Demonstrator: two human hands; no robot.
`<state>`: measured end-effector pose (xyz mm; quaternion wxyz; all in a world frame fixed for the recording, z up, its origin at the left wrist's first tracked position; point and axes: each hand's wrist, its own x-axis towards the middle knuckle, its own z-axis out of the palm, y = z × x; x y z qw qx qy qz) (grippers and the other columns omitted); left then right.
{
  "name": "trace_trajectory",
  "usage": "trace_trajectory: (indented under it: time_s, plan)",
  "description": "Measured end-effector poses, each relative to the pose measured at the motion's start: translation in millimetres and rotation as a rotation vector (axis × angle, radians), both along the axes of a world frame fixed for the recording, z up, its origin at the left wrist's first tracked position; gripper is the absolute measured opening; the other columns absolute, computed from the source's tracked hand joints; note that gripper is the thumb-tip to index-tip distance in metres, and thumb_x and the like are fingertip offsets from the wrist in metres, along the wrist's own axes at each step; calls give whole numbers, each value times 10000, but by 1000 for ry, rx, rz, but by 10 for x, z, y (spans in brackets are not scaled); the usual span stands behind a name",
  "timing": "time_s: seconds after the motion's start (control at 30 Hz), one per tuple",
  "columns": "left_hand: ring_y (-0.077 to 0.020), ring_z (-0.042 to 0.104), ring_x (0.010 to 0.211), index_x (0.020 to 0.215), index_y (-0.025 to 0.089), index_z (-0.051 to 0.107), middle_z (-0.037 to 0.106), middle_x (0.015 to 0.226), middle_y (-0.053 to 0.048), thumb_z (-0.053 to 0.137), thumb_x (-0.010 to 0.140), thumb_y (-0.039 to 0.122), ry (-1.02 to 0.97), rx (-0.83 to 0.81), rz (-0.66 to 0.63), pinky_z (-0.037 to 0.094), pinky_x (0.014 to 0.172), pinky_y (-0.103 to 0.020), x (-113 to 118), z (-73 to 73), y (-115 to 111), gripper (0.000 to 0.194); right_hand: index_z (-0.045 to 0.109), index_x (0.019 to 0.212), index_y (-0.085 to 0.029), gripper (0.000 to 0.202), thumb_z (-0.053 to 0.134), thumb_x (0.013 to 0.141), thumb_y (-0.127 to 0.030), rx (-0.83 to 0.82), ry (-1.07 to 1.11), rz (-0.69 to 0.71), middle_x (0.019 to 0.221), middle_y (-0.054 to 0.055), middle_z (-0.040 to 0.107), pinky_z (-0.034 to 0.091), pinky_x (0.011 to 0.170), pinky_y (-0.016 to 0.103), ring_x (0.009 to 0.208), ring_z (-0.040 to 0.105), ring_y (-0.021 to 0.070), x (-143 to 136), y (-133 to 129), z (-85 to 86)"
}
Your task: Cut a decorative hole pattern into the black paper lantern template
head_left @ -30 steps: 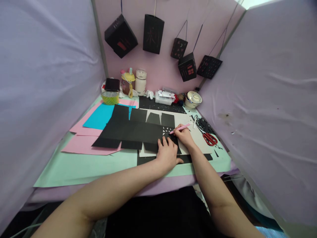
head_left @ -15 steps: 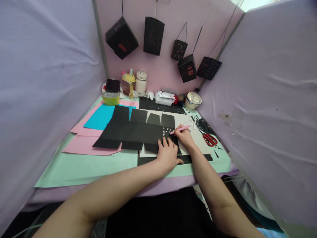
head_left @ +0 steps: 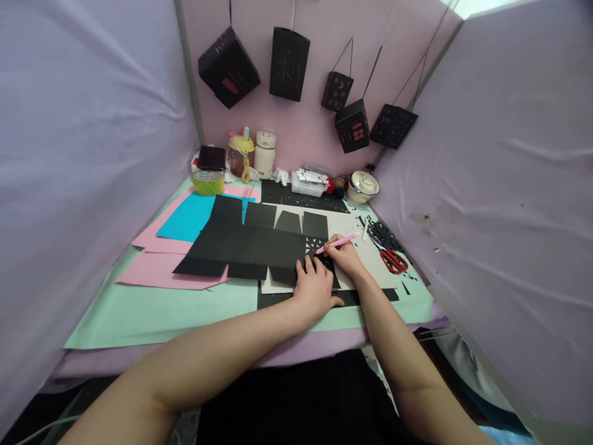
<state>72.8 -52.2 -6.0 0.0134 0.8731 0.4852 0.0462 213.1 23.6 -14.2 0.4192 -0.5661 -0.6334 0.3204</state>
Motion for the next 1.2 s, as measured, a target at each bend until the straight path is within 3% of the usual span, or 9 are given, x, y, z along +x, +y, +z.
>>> trace_trajectory:
  time_s: [0.4,0.93,1.2]
  plan:
    - [-478,351,1331,1370,43,490,412,1438,-298,468,820,731,-1,9,-5,279,1051,-624,-1,-8,2,881,542,706,-208,78,578,732,-272,26,-6,22,680,9,654,464,672,302,682,615,172,0,4,-14]
    - [-470,348,1337,1372,63,495,420,1438,-289,487,815,725,1,3,4,278,1055,-620,5,-15,5,866,531,695,-215,68,571,714,-267,66,-18,-83,665,-4,625,444,644,292,655,580,165,0,10,-25]
    - [-479,345,1336,1371,50,494,421,1435,-292,485,816,724,-4,5,-1,274,1057,-629,4,-20,5,873,535,696,-212,86,576,736,-275,65,1,-41,645,-7,619,452,649,297,639,581,162,11,-24,-16]
